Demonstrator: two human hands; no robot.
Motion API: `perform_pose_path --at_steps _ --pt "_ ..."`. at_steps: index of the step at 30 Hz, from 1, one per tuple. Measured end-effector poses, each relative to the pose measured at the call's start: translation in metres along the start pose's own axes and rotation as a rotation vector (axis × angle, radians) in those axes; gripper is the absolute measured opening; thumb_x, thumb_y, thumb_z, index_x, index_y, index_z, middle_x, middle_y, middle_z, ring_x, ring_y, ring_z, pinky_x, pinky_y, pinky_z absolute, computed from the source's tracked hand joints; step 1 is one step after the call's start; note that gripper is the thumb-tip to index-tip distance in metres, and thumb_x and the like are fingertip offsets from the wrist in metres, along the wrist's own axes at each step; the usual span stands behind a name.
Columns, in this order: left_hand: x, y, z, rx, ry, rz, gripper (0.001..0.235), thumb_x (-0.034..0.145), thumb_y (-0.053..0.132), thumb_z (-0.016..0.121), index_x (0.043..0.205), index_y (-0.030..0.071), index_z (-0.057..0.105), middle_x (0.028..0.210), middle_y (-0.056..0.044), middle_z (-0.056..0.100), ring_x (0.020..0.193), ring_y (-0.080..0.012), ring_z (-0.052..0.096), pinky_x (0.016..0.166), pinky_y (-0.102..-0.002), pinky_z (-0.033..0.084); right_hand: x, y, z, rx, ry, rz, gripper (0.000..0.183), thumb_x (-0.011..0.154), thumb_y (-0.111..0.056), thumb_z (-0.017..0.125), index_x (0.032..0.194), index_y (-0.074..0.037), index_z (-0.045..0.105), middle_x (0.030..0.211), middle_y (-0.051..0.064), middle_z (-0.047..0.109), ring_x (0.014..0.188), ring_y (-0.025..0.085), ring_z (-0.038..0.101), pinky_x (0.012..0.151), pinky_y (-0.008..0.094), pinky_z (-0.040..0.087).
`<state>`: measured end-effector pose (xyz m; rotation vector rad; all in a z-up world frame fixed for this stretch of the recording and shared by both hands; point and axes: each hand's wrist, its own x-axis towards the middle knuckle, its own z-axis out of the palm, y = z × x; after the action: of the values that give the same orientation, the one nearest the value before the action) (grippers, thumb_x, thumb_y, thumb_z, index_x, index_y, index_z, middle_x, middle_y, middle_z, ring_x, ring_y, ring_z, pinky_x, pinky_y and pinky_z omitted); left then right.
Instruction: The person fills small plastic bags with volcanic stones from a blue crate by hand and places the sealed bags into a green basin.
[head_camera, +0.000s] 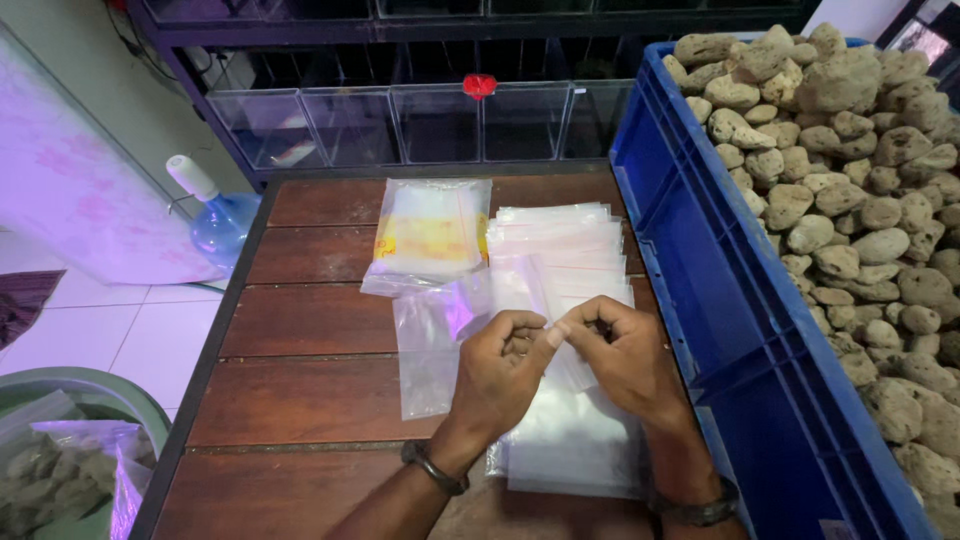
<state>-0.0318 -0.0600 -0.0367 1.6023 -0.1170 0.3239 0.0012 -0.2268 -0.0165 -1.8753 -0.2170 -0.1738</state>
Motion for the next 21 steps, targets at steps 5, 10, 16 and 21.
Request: perform_pose_path --at_steps 5,10,16,21 --pt "0.002 -0.01 -0.002 -0.06 0.03 -0.148 0.039 0.081 0.027 0.09 0.096 -0.004 0.072 0.08 -0.021 0.074 0.058 -0.0195 0.073 0.05 -0.031 0.06 -0.002 0.004 0.0 -0.008 -0.062 0.018 0.005 0.079 -0.008 0.085 0.078 -0.007 0.081 0.058 0.002 0.062 0.059 0.009 0.053 0.054 0.025 0.049" --pt "0.004 0.002 -0.005 -0.018 -0.042 -0.169 0.023 0.095 0.02 0.075 0.09 -0.002 0.073 0.07 -0.018 0.075 0.058 -0.0149 0.071 0.054 -0.029 0.06 0.0 0.018 0.006 -0.003 -0.144 0.009 0.008 0.076 -0.009 0.088 0.077 -0.005 0.082 0.054 0.005 0.063 0.057 0.009 0.052 0.052 0.026 0.047" --pt "0.012 -0.001 -0.008 -0.077 -0.104 -0.127 0.018 0.096 0.016 0.073 0.084 0.005 0.078 0.067 -0.012 0.076 0.062 -0.015 0.074 0.062 -0.027 0.061 0.002 0.017 0.002 0.08 -0.168 0.04 0.007 0.077 -0.006 0.085 0.075 -0.002 0.08 0.054 0.007 0.063 0.06 0.011 0.053 0.054 0.028 0.049" --pt "0.014 0.005 -0.012 -0.059 -0.14 -0.085 0.017 0.098 0.015 0.071 0.088 0.002 0.076 0.071 -0.016 0.077 0.065 -0.0191 0.075 0.065 -0.031 0.063 0.003 0.021 0.008 0.227 -0.092 0.128 0.002 0.08 -0.001 0.079 0.079 0.0 0.079 0.057 0.006 0.063 0.059 0.01 0.056 0.056 0.024 0.049"
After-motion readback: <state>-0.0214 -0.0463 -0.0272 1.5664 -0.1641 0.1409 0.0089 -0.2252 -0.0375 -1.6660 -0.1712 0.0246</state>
